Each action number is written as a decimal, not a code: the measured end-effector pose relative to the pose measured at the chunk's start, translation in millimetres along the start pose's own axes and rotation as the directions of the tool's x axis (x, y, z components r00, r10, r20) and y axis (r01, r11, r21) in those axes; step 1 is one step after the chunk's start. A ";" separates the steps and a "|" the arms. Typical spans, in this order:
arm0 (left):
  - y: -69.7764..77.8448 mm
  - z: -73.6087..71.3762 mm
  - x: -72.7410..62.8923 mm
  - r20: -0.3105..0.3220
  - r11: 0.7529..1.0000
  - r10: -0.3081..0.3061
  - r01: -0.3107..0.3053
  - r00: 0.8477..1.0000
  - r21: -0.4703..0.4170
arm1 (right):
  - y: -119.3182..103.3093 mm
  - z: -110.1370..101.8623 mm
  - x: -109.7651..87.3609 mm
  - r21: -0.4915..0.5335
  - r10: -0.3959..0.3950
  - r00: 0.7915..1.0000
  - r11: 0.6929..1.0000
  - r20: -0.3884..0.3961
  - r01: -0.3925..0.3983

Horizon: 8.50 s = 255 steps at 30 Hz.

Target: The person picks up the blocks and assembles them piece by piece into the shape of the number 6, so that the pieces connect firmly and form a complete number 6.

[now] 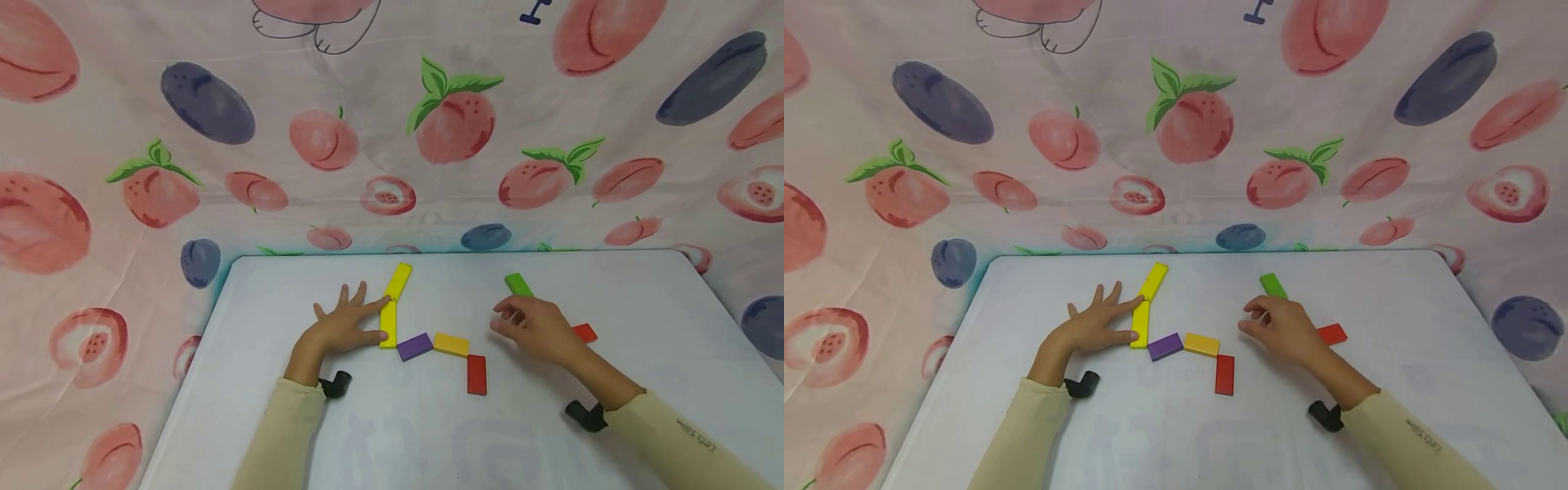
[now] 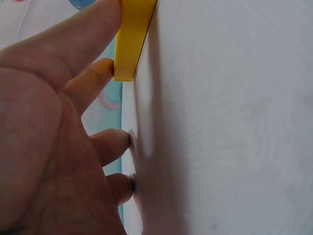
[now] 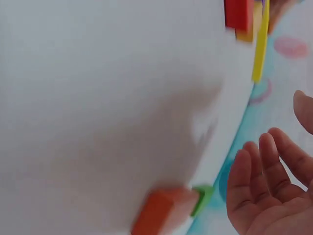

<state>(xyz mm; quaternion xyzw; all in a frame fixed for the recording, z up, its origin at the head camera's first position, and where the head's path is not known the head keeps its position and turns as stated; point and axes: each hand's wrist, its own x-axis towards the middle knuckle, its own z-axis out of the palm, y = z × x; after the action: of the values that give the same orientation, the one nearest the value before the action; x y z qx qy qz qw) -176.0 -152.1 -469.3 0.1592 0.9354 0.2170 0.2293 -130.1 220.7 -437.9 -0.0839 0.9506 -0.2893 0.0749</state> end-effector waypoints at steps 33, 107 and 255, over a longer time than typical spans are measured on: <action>-0.8 0.5 2.3 0.006 1.000 -0.008 0.008 1.000 0.017 | 64.7 -39.3 69.8 0.197 0.279 0.941 0.928 0.191 -0.315; 2.5 -1.2 -1.6 0.010 1.000 -0.008 0.007 1.000 0.021 | -5.2 -1.6 -4.5 0.471 0.138 0.915 0.822 0.379 -0.319; 3.2 -2.1 -2.8 0.006 1.000 0.003 -0.003 1.000 0.010 | -4.2 -8.3 -39.2 -0.141 -0.161 0.987 0.976 0.025 0.163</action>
<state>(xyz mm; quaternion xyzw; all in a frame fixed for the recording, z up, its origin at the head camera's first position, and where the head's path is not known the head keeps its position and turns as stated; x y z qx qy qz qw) -174.1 -151.2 -465.1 0.1624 0.9356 0.2123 0.2308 -93.0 229.7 -425.1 -0.1682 0.9583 -0.2253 0.0515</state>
